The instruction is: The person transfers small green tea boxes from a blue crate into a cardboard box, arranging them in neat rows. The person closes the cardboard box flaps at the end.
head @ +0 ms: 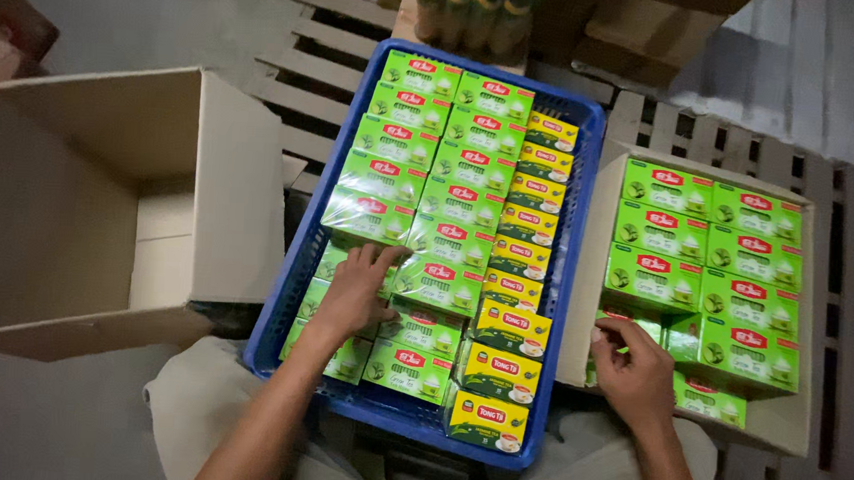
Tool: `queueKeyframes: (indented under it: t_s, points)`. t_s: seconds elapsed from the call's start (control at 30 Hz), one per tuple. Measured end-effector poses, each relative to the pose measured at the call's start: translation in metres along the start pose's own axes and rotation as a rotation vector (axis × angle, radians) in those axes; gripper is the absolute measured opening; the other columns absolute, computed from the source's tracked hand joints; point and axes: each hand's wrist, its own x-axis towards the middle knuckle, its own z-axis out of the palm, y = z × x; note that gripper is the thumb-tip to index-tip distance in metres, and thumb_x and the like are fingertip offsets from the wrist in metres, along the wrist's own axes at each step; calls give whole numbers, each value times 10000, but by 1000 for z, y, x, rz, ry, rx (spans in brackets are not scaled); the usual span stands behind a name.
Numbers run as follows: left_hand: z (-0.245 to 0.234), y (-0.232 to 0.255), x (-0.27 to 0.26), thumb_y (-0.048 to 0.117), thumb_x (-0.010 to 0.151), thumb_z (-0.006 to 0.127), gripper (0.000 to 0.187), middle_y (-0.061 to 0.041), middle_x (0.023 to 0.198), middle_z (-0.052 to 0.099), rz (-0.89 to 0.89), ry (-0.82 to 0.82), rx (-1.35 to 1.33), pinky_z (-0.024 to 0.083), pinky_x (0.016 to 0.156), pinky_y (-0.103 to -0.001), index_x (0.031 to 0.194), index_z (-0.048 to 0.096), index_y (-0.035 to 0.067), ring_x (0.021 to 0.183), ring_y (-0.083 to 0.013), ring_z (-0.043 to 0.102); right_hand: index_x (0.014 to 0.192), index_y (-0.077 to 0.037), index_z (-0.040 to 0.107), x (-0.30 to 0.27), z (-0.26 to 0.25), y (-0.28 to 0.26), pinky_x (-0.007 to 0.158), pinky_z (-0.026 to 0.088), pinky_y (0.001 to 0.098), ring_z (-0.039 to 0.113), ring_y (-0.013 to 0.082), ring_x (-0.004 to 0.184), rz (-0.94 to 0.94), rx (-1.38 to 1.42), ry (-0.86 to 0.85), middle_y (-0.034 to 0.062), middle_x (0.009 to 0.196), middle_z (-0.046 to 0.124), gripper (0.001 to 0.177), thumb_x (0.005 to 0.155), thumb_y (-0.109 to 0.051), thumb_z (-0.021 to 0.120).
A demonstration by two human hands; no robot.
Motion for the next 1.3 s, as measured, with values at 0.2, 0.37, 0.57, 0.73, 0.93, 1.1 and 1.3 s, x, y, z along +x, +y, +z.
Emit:
queueKeyframes:
  t_s: [0.2,0.37,0.57,0.73,0.93,1.1,1.3]
  points:
    - [36,-27,11,42,539,987,1119,-142,1365,529,158,115,-394,478,1031,-430,1519,464,178,1236,-346,567,1091,-108,777,-3,3,7,748,549,347,719,189,828,28,-46,-7,53,1010,785,126,1036,-187,695]
    - [43,-29,10,-8,578,985,1071,-168,1408,511,184,153,-520,496,1062,-420,1495,447,120,1287,-333,576,1084,-101,773,-2,-1,3,763,523,352,709,184,824,-8,-80,-5,39,965,767,105,1053,-164,695]
    - [39,-24,4,115,737,963,927,-150,1563,546,135,66,-535,516,1042,-483,1525,477,166,1402,-354,615,1103,-82,782,-3,-1,5,868,534,385,744,226,898,-42,-97,7,62,1009,791,133,1052,-178,704]
    - [34,-13,5,297,731,1006,1011,-164,1584,585,264,91,-397,455,1159,-500,1577,483,117,1434,-368,590,1110,-88,787,-2,-1,4,868,538,380,741,218,898,6,-77,4,56,1035,800,142,1057,-192,706]
    - [54,-11,3,406,800,988,923,-203,1396,589,328,156,-362,504,1028,-485,1486,481,55,1236,-380,617,1093,-112,783,-1,0,5,773,536,358,728,191,849,20,-73,-11,32,1012,799,141,1052,-212,692]
    - [45,-11,4,525,808,957,896,-196,1321,582,255,118,-365,507,961,-476,1414,498,51,1188,-380,634,1100,-113,789,-1,4,10,748,556,361,738,194,854,19,-64,7,42,1035,809,147,1035,-213,702]
    - [-1,-16,-11,271,672,1041,886,-207,1340,583,236,126,-193,489,953,-508,1359,514,83,1223,-437,593,1079,-111,775,0,4,4,767,559,354,733,198,842,-9,-33,2,58,1030,793,146,1034,-214,682]
